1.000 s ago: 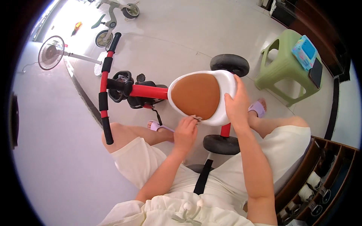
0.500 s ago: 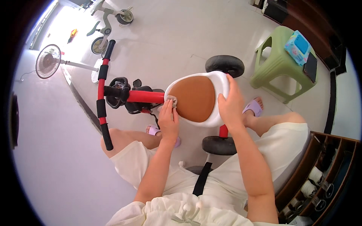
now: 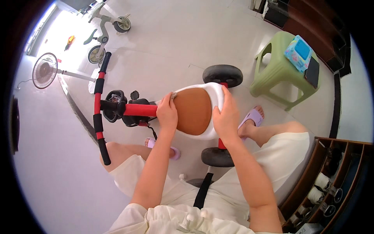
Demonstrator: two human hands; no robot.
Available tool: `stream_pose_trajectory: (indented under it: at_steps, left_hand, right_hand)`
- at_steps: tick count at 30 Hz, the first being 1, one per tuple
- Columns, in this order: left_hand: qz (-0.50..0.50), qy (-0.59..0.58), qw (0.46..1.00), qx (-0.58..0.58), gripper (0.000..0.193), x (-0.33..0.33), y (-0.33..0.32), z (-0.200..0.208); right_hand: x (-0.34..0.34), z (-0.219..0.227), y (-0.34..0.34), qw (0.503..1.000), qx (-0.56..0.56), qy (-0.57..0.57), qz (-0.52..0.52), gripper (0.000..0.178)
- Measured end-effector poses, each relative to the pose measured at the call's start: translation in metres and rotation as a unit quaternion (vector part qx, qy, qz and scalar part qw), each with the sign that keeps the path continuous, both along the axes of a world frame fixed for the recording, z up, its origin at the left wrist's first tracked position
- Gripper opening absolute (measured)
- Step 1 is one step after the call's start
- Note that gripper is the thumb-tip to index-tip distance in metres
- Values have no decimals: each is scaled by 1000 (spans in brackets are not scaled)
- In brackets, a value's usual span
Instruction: The person wipes the seat, wheels, and frame of a tricycle with a cloth while holding the handlebars.
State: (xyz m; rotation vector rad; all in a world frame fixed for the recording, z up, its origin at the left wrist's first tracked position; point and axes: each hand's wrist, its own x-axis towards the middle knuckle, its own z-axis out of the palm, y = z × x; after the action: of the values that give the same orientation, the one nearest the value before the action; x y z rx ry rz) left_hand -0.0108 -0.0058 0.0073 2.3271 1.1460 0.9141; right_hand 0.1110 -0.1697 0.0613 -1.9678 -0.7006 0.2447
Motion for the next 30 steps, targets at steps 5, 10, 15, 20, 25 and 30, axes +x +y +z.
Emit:
stream_pose_trajectory:
  at_steps: [5, 10, 15, 20, 25, 30]
  left_hand:
    - [-82, 93, 992, -33, 13, 66, -21, 1]
    - [-171, 61, 983, -1, 10, 80, -28, -8]
    - [-150, 211, 966, 14, 14, 82, 2, 6]
    - [-147, 201, 967, -50, 19, 73, 15, 6]
    - [-73, 194, 975, -83, 21, 40, 37, 9]
    - [-39, 165, 977, -131, 23, -8, 56, 10]
  right_hand:
    - [1, -7, 1, 1000, 10, -17, 4, 60]
    - [10, -9, -2, 1000, 19, -5, -9, 59]
    - [13, 0, -1, 999, -9, 30, -6, 58]
    - [16, -6, 2, 998, -16, 55, -2, 59]
    - [17, -6, 6, 997, -19, 80, 2, 61]
    - [20, -7, 10, 998, -13, 67, 8, 62]
